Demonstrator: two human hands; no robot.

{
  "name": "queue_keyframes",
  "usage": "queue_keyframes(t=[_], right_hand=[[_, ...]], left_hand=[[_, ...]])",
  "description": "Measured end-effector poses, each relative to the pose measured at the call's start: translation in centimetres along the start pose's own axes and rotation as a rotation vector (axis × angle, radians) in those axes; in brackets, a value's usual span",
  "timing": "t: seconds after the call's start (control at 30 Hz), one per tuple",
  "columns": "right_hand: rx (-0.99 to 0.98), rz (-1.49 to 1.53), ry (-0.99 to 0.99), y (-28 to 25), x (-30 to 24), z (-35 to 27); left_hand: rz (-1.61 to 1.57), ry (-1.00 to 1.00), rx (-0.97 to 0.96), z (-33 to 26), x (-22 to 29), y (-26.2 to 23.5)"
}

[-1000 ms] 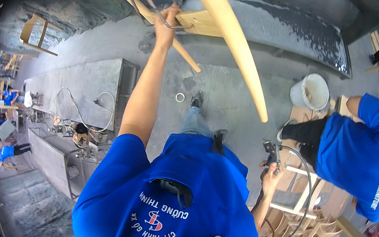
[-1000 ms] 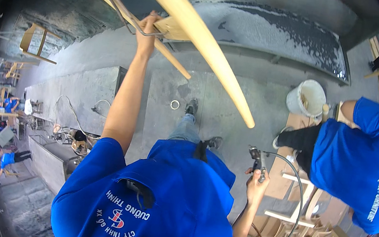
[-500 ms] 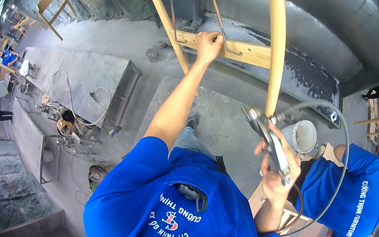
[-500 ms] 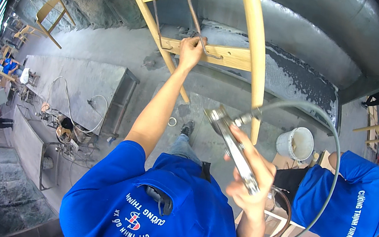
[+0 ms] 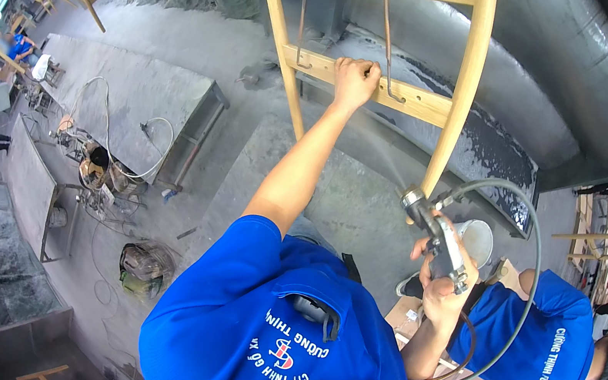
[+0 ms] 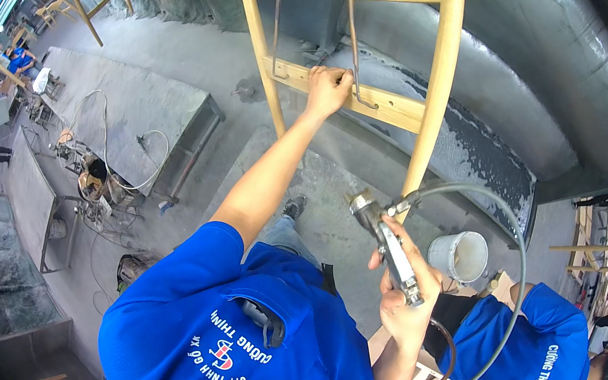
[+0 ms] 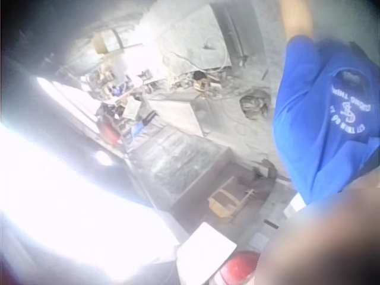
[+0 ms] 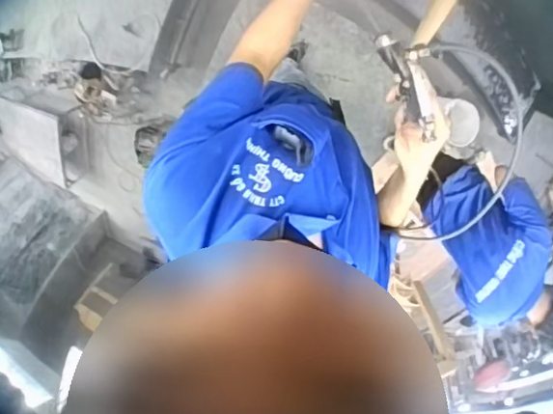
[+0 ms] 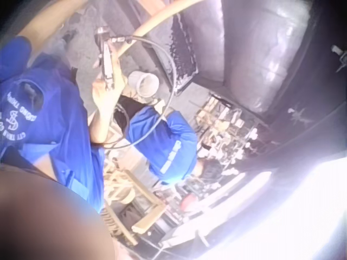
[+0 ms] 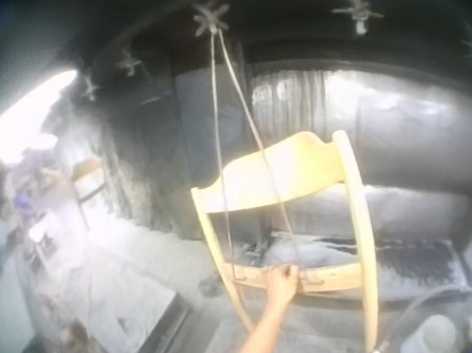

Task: The person sprays a wooden chair with a spray gun, rotating it to cover all sides. The chair is suspended by strings, and the person adjusts its position while spraying.

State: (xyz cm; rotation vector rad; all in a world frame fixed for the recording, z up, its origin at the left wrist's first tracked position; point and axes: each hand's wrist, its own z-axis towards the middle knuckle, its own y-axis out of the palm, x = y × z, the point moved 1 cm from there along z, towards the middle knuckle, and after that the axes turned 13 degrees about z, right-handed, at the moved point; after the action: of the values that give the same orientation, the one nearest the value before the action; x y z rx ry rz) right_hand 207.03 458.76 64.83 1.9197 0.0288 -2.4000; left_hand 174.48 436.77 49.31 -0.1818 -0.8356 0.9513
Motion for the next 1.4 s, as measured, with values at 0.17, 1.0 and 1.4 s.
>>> queue_keyframes(t=[0.17, 1.0, 1.4], right_hand=[[-0.008, 0.005, 0.038, -0.5, 0.2, -1.1], [-0.062, 0.222, -0.051, 1.9, 6.4, 22.7], [0.162, -0.008, 0.153, 3.9, 10.4, 36.8]], left_hand=[[0.206, -0.107, -0.057, 0.1, -0.8, 0.5], [0.902, -0.151, -0.687, 16.7, -29.8, 7.7], [0.852, -0.486, -0.653, 24.5, -30.9, 20.5]])
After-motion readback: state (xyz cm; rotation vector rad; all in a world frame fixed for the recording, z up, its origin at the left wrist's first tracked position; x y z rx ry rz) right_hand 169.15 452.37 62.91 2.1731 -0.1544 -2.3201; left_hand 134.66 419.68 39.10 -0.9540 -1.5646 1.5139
